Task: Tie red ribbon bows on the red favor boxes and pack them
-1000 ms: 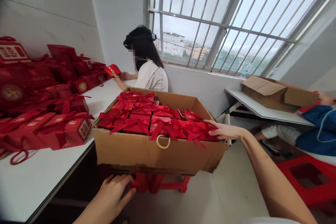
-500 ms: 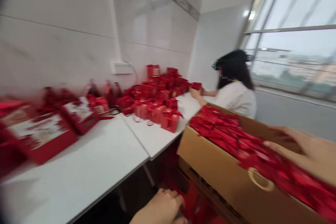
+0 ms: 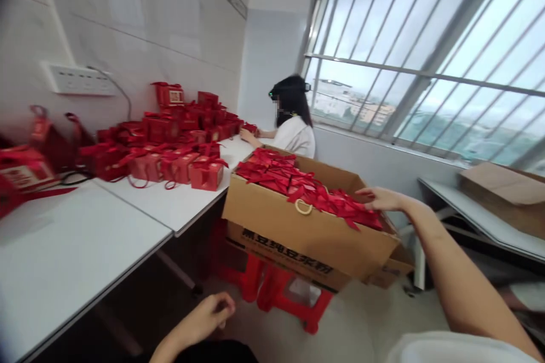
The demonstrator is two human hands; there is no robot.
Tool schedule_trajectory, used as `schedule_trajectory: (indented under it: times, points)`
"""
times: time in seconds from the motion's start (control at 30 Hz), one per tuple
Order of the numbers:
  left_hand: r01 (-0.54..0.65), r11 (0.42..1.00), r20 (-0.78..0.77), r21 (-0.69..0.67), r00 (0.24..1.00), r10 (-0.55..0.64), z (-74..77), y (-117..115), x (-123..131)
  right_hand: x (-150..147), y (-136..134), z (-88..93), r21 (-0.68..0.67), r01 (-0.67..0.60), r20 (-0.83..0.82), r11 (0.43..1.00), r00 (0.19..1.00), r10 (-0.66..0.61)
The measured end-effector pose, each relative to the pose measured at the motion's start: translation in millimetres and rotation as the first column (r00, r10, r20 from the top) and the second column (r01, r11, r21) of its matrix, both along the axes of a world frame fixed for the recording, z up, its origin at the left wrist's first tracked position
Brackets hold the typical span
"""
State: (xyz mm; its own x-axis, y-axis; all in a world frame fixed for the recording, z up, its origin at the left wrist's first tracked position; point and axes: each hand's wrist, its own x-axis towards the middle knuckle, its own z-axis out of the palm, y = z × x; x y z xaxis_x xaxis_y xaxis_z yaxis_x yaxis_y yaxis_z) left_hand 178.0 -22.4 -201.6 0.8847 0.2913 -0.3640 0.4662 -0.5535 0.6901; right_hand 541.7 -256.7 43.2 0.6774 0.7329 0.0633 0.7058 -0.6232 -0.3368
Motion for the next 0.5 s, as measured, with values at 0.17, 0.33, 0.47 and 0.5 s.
schedule_trajectory:
  times: [0.17,0.33,0.47,0.5]
  points:
    - [-0.033,0.992,-0.212,0.123,0.976,0.059,-47.2,12,0,1,-34,-20.7,-0.006,-0.012,-0.183,1.0,0.983,0.011]
    - [-0.014,0.992,-0.158,0.125,0.987,0.034,-56.9,13,3,29,-34,-45.3,0.047,0.016,-0.288,0.999,0.958,-0.002]
    - [0.025,0.995,-0.192,0.1,0.981,-0.005,-62.2,14,7,52,-34,-53.5,0.116,0.129,-0.322,0.985,0.943,-0.086]
    - [0.025,0.996,-0.192,0.091,0.981,-0.007,-63.6,14,7,56,-36,-52.2,0.137,0.166,-0.336,0.977,0.935,-0.112]
